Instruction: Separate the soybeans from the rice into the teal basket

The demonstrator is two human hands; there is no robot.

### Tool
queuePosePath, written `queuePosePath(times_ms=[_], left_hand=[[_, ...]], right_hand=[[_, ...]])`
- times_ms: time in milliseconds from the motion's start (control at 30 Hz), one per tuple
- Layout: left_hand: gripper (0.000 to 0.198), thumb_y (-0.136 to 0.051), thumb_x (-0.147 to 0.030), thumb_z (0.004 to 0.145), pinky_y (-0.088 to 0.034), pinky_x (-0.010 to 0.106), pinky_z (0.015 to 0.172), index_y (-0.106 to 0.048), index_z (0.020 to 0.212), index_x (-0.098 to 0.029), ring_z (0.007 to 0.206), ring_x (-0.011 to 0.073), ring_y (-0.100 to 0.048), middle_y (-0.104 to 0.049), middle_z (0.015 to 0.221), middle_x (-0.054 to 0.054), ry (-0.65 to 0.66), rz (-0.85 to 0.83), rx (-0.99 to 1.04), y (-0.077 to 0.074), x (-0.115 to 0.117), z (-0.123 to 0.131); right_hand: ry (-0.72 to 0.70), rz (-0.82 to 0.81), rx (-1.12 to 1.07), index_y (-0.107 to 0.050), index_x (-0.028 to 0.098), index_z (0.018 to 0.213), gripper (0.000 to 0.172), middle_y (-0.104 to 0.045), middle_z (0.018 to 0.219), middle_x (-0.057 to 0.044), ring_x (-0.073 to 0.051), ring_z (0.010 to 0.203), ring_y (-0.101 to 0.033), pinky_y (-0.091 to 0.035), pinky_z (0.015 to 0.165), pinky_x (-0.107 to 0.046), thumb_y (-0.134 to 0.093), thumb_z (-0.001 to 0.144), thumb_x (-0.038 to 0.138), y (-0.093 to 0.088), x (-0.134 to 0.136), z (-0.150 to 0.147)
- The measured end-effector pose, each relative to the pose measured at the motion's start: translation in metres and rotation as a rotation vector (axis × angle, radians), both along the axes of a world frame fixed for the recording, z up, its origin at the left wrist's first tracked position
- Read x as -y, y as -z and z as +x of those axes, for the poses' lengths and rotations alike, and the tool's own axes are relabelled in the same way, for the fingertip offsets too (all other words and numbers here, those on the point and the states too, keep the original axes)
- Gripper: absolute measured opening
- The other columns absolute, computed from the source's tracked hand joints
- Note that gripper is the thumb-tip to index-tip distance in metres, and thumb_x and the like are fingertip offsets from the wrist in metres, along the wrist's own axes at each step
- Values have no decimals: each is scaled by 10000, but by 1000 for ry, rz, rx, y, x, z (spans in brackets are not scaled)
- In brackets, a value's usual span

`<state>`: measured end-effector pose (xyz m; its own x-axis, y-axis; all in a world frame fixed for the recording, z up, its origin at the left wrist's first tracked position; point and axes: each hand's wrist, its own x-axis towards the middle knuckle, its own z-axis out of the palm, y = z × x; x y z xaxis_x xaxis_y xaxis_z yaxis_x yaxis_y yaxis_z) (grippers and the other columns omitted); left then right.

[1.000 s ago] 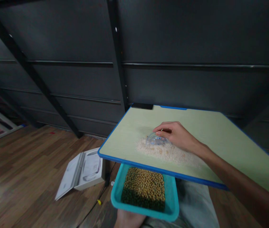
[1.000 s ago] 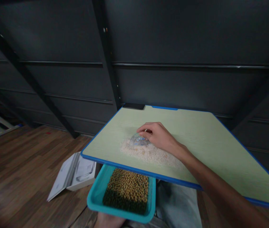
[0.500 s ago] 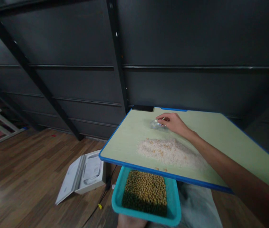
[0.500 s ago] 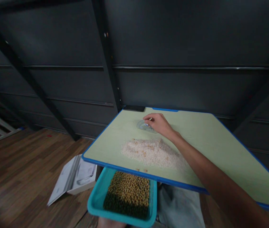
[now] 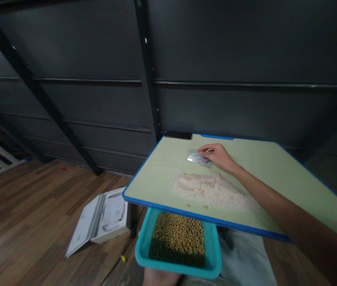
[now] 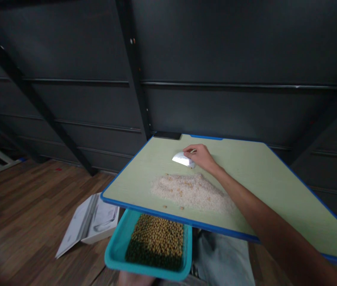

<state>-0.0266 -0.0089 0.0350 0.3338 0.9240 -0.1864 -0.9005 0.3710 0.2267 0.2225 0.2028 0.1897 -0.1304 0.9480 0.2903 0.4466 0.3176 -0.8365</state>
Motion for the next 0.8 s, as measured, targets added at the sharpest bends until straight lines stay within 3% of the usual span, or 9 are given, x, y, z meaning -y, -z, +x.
queuePosePath(times_ms=[267,400,500,567,700,800], left_hand=[[468,-310,-491,920,-299,580,1132,-578,1268,-327,1208,293,-598,-664,1301,61,48,160,147,20,4,-8],[413,-369,-370,913,-365,532,1109,-556,1282,-349,1205,263,-602,-682,1276,25,24,79,56,40,8,-19],[434,-374,-296,909,-374,494,1112,-507,1317,-369,1231,233,-582,-665,1300,-1,-4,53,37,46,10,-22],[428,-371,-319,917,-395,495,1096,-501,1321,-372,1202,238,-606,-663,1302,7,-13,50,44,42,10,-20],[404,-337,-395,939,-448,473,1049,-547,1284,-374,1063,236,-689,-697,1248,40,7,65,91,19,9,-11],[412,-325,-389,942,-425,485,1069,-548,1288,-362,1051,244,-694,-700,1236,52,22,94,144,8,9,-9]], right_hand=[[-170,-118,-58,-757,134,909,248,-733,751,-93,-165,600,-667,-553,600,-307,-728,743,315,-7,21,-26],[-235,-138,-54,-758,146,910,222,-738,774,-86,-155,606,-664,-547,600,-293,-731,755,303,-14,33,-34],[-266,-146,-51,-756,141,929,229,-738,766,-88,-152,599,-655,-541,588,-290,-726,767,299,-17,36,-36],[-279,-145,-51,-756,139,938,231,-739,768,-87,-150,600,-649,-536,584,-288,-723,773,297,-17,36,-37],[-293,-133,-48,-753,143,941,218,-739,776,-75,-138,594,-631,-525,579,-281,-712,786,291,-19,38,-40],[-303,-126,-32,-751,143,927,194,-739,778,-71,-133,589,-631,-521,577,-276,-704,792,273,-24,43,-43]])
